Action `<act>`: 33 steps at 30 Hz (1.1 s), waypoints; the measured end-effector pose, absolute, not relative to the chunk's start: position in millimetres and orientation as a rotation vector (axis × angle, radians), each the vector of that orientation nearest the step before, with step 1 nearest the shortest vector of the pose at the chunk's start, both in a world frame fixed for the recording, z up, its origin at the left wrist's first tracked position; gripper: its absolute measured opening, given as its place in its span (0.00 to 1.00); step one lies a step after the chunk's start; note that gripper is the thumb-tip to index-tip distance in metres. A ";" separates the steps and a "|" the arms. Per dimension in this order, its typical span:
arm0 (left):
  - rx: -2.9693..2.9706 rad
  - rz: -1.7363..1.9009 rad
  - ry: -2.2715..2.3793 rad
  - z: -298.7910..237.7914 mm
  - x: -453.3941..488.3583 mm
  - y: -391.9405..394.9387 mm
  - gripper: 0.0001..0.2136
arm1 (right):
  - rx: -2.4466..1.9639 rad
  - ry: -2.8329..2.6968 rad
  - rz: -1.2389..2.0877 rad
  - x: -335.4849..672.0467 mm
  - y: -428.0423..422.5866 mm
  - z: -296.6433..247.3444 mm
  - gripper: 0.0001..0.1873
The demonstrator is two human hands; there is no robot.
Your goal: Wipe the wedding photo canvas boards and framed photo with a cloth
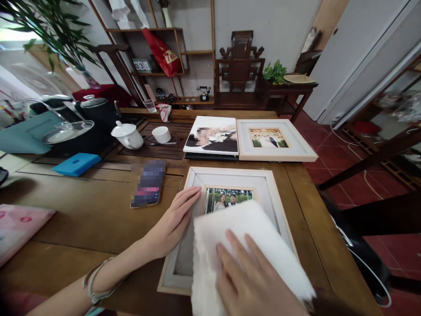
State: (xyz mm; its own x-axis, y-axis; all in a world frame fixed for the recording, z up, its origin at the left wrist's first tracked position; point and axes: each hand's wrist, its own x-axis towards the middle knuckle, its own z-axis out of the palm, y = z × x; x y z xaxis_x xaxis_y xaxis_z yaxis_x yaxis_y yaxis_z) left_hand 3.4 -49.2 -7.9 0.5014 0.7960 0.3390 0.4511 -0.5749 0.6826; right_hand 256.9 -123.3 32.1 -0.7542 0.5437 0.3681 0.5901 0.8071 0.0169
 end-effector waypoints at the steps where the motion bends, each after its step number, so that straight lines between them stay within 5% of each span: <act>1: 2.233 0.881 1.023 -7.9 3.4 -49.1 0.27 | -0.834 -2.638 -0.231 259.6 -130.4 33.7 0.20; 8: 2.189 0.865 1.077 -4.2 5.3 -49.7 0.24 | -1.236 -2.640 -0.385 266.8 -66.5 39.2 0.30; 16: 2.135 1.016 1.014 -11.4 5.6 -50.0 0.23 | -0.869 -2.476 -0.516 187.5 -133.3 15.9 0.09; 22: 2.153 0.972 1.054 -11.6 4.9 -49.4 0.22 | -0.811 -2.456 -0.432 200.7 -152.0 13.9 0.14; 33: 2.247 0.908 1.080 -1.8 7.1 -49.2 0.21 | -1.074 -2.485 -0.228 251.9 -28.0 35.7 0.28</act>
